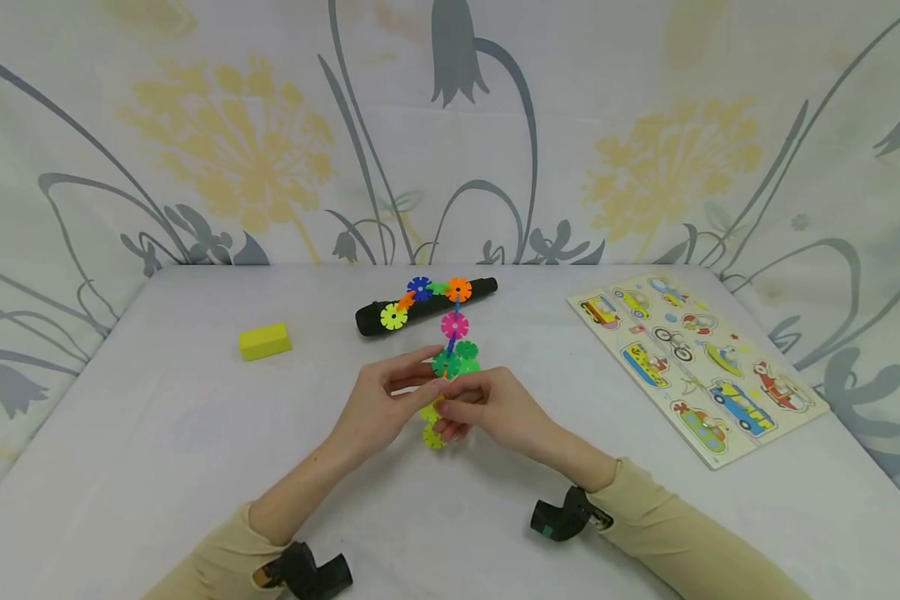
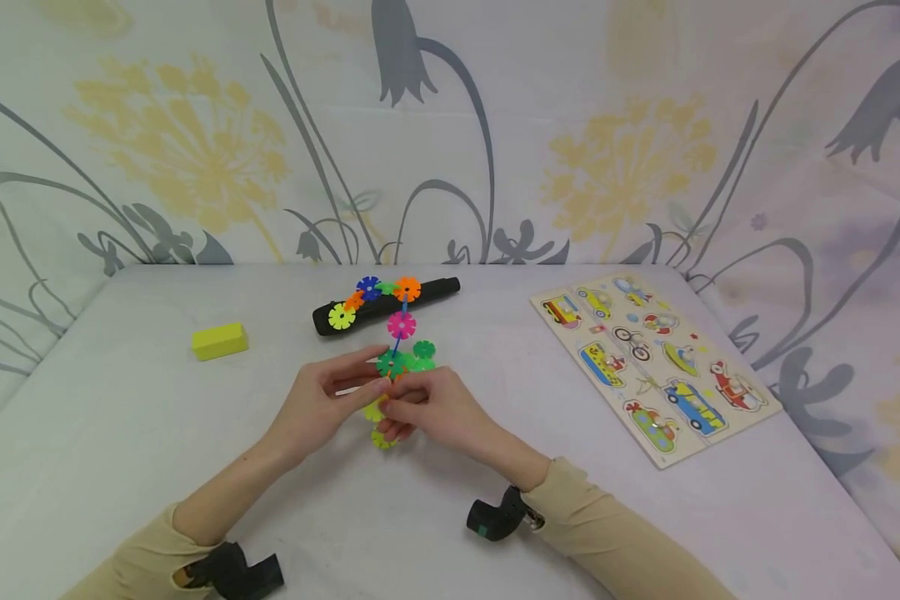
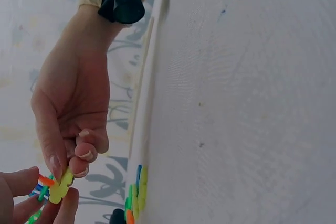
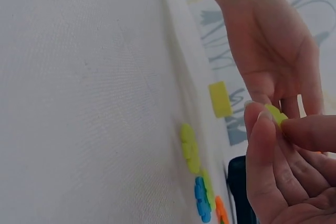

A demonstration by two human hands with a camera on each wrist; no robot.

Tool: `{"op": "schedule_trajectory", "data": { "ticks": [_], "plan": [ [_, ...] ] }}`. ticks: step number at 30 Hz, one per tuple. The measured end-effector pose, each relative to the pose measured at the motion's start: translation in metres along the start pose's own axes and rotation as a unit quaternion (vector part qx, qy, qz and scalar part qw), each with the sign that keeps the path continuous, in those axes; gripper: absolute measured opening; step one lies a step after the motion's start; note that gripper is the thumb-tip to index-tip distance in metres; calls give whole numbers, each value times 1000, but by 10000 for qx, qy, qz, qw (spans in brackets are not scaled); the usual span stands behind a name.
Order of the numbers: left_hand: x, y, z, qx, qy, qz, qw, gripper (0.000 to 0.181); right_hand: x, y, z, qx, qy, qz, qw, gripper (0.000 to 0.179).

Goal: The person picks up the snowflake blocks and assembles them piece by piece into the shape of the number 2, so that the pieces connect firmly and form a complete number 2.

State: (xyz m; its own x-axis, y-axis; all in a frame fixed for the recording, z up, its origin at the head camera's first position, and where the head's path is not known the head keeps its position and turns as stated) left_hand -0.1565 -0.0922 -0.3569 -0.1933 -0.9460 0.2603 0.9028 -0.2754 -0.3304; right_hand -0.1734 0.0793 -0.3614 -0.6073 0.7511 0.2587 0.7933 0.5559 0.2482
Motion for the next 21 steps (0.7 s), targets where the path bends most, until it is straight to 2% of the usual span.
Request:
{"op": "schedule_trajectory", "data": {
  "ticks": [5, 14, 21],
  "plan": [
    [1, 0, -2, -85, -54, -28, 9999, 44, 1, 0, 0, -171, -192, -79, 9996, 22],
    [1, 0, 1, -113, 133, -203, 9996, 45, 4, 0, 0, -329, -398, -22, 9987, 24],
    [-1, 0, 0, -204, 5, -327, 9993, 46, 3, -2, 4, -413, -406, -107, 9983, 23]
  ]
}}
Point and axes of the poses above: each hand's wrist, its own y-axis away from the middle knuckle, its own x-axis out of the back of the hand, z = x × y, the point moved 3 cm from there along -y, towards the middle knuckle, and after that the axes turned 12 degrees about -x, right-handed, at the moved point
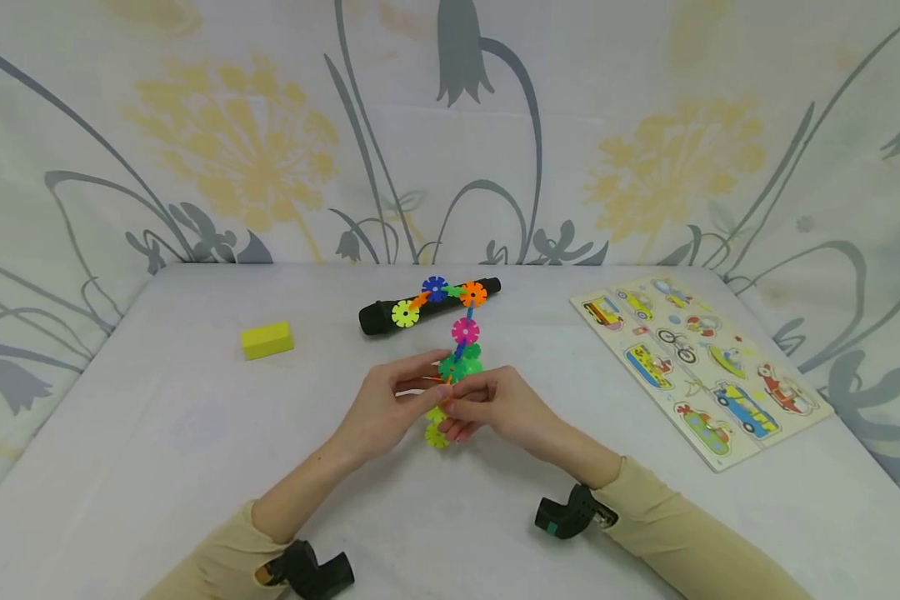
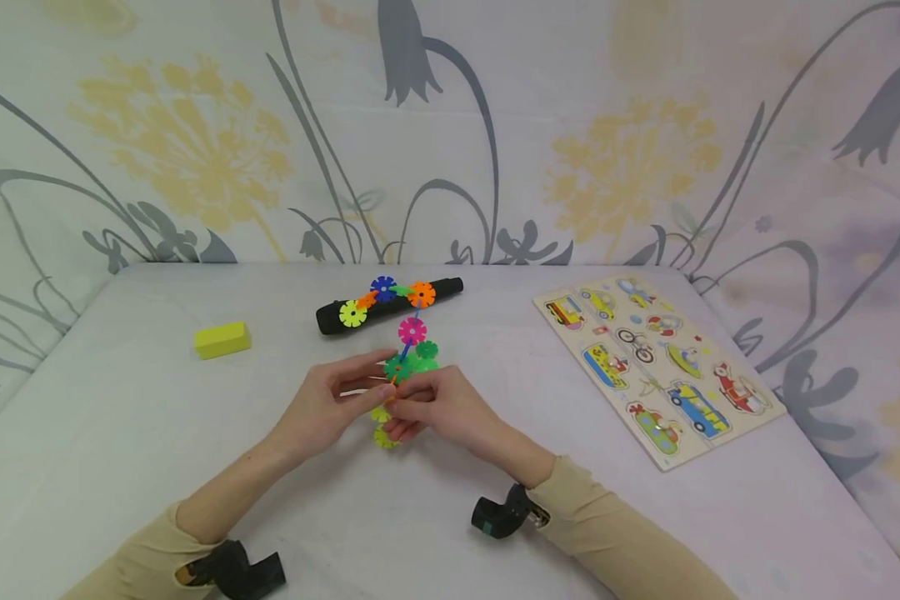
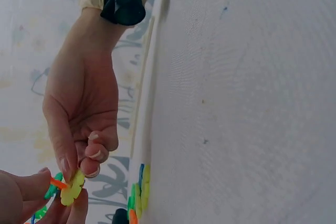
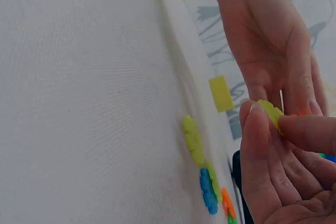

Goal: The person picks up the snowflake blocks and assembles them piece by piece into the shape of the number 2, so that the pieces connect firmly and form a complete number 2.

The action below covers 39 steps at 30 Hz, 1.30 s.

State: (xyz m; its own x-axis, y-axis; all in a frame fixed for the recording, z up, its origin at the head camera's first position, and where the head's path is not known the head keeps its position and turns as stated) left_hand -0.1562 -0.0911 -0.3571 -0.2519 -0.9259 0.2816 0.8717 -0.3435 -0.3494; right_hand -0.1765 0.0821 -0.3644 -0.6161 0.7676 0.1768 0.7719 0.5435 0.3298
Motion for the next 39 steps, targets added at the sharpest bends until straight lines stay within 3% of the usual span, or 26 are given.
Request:
{"op": "schedule_trajectory", "data": {
  "ticks": [6, 10, 15, 31, 39],
  "plan": [
    [0, 1, -1, 29, -57, 14, 10000, 46, 3, -3, 3, 7, 273, -19, 9996, 24],
    [-1, 1, -1, 94, -150, 45, 9998, 46, 11, -4, 2, 107, 546, 423, 9976, 24],
    [-1, 0, 0, 162, -229, 44, 9996, 46, 20, -2, 1, 269, 252, 874, 9955, 27],
    [-3, 0, -2, 216, -130, -349, 9991, 56, 20, -2, -3, 368, -97, 885, 9953, 20],
    [-3, -1, -1, 302, -229, -205, 9991, 51, 24, -1, -4, 387, 162, 769, 9962, 21]
  ]
}}
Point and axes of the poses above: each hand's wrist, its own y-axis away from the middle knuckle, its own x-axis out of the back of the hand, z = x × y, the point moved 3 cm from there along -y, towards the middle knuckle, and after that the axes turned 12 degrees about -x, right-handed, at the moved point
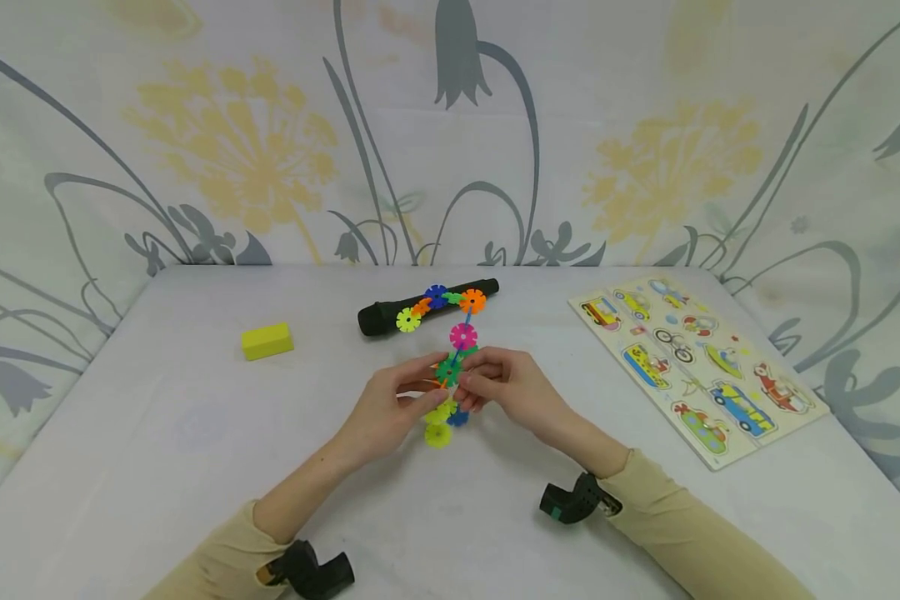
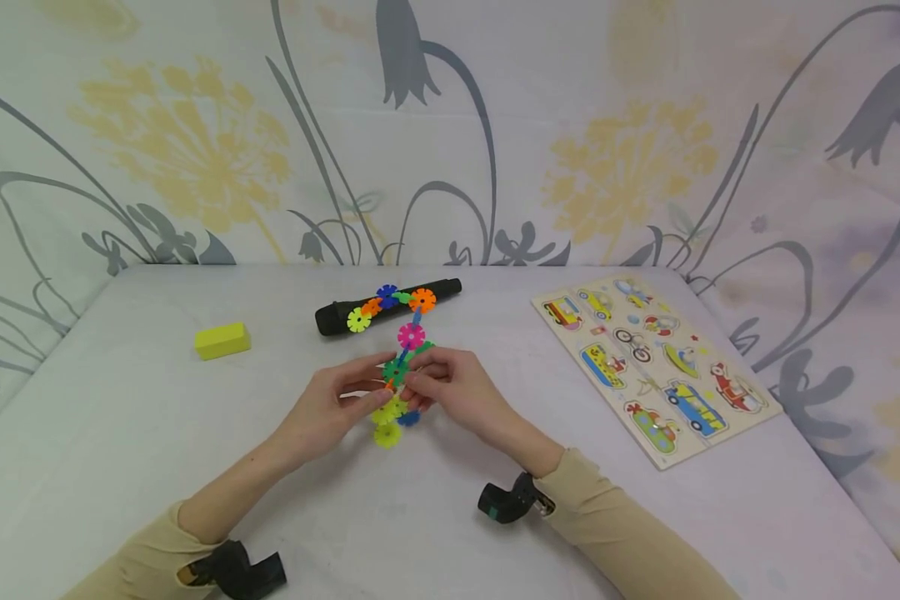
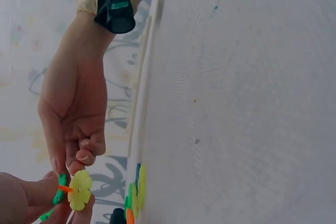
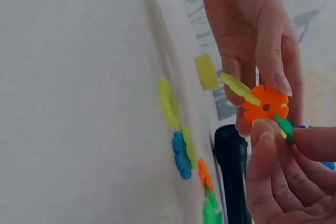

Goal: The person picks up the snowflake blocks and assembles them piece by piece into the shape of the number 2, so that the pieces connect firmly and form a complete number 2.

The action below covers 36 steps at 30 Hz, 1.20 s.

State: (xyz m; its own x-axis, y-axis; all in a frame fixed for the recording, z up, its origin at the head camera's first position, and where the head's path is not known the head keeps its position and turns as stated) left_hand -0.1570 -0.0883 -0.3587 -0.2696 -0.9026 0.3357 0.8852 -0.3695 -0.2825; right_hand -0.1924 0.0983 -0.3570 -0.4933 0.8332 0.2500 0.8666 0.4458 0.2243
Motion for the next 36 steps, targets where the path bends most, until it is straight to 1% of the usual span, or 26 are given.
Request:
{"op": "schedule_trajectory", "data": {
  "ticks": [2, 6, 9, 12, 15, 17, 18, 23, 26, 31, 36],
  "plan": [
    [1, 0, 1, 69, -48, 100, 9999, 50, 5, -2, -2, 50, 184, 108, 9998, 21],
    [3, 0, 1, 157, -165, 256, 9994, 49, 24, -11, -6, 89, 550, 634, 9964, 25],
    [4, 0, -1, 194, -221, 367, 9989, 49, 37, -22, -3, -21, 860, 1077, 9905, 27],
    [4, 1, -2, 214, -247, 430, 9985, 49, 40, -31, 7, -180, 1321, 1292, 9826, 25],
    [5, 1, -3, 217, -285, 448, 9984, 49, 34, -34, 15, -321, 1876, 1234, 9739, 25],
    [6, 1, -2, 195, -319, 450, 9983, 49, 29, -34, 16, -309, 2198, 1111, 9687, 27],
    [6, 0, -2, 181, -335, 453, 9982, 49, 27, -33, 16, -313, 2268, 1061, 9676, 28],
    [6, -1, 0, 141, -370, 444, 9982, 49, 21, -31, 17, -158, 2494, 1054, 9625, 30],
    [6, -2, 0, 158, -371, 456, 9981, 49, 19, -30, 17, -46, 2577, 1068, 9603, 28],
    [6, -2, -1, 167, -368, 464, 9981, 48, 18, -29, 17, 106, 2589, 1012, 9605, 24],
    [6, -1, -1, 177, -345, 463, 9982, 48, 18, -29, 19, 124, 2580, 1014, 9607, 24]
  ]
}}
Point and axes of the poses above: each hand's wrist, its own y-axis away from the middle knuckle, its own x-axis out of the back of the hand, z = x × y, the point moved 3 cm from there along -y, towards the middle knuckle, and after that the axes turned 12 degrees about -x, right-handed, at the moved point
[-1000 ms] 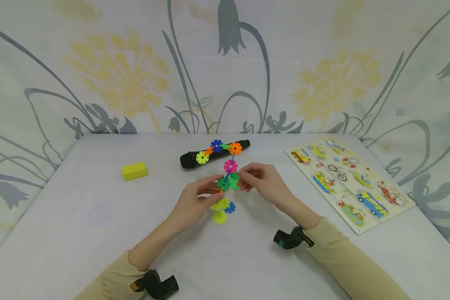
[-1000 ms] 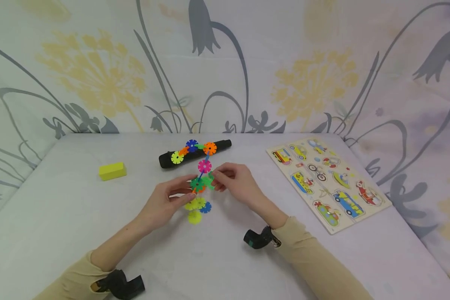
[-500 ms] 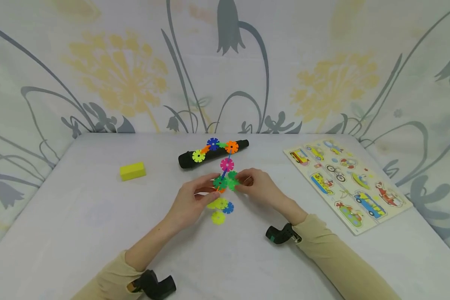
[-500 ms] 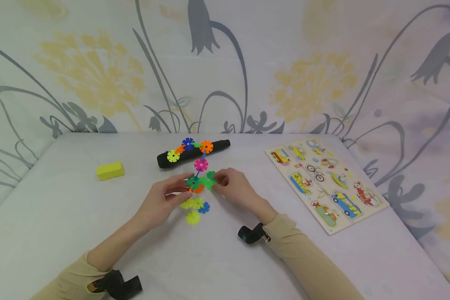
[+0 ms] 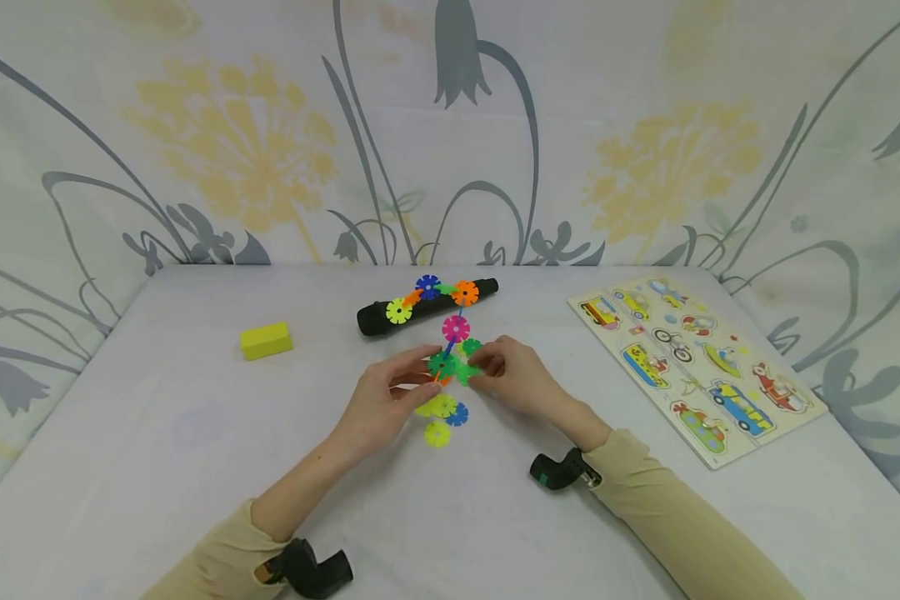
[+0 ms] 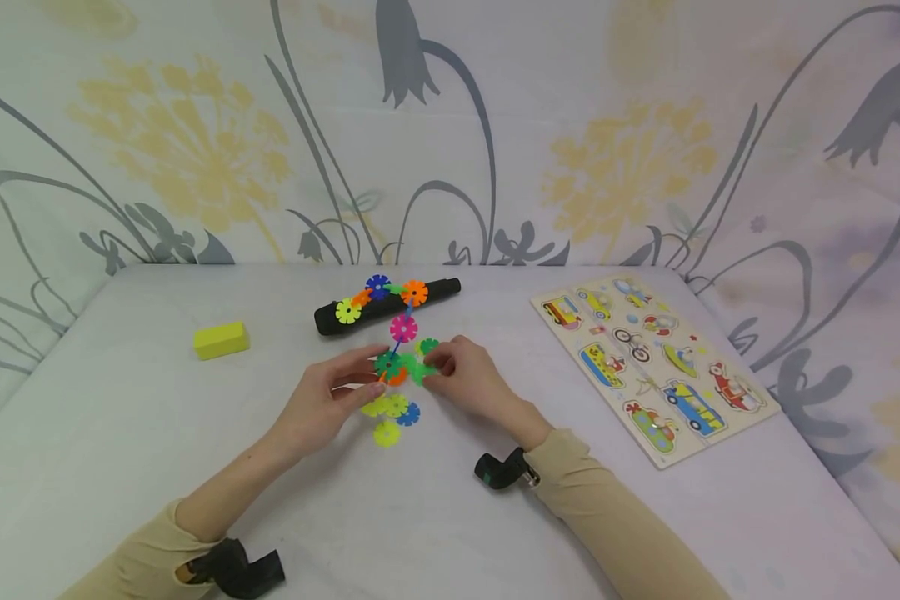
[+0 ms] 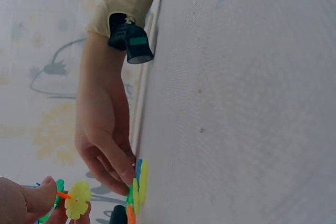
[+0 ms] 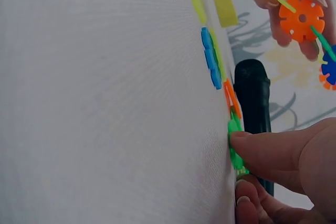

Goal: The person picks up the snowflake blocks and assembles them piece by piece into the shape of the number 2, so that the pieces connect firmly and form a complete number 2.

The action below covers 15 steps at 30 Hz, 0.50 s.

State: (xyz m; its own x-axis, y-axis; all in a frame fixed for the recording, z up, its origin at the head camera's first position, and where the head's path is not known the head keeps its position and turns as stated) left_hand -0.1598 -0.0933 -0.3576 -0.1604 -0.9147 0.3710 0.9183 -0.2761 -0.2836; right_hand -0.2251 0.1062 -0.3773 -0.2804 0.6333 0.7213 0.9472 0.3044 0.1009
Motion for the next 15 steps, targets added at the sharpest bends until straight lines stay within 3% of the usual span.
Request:
{"op": "schedule_trajectory", "data": {
  "ticks": [15],
  "plan": [
    [-2, 1, -1, -148, -2, -104, 9998, 47, -2, 0, 1, -106, -154, 2, 9998, 21]
  ]
}}
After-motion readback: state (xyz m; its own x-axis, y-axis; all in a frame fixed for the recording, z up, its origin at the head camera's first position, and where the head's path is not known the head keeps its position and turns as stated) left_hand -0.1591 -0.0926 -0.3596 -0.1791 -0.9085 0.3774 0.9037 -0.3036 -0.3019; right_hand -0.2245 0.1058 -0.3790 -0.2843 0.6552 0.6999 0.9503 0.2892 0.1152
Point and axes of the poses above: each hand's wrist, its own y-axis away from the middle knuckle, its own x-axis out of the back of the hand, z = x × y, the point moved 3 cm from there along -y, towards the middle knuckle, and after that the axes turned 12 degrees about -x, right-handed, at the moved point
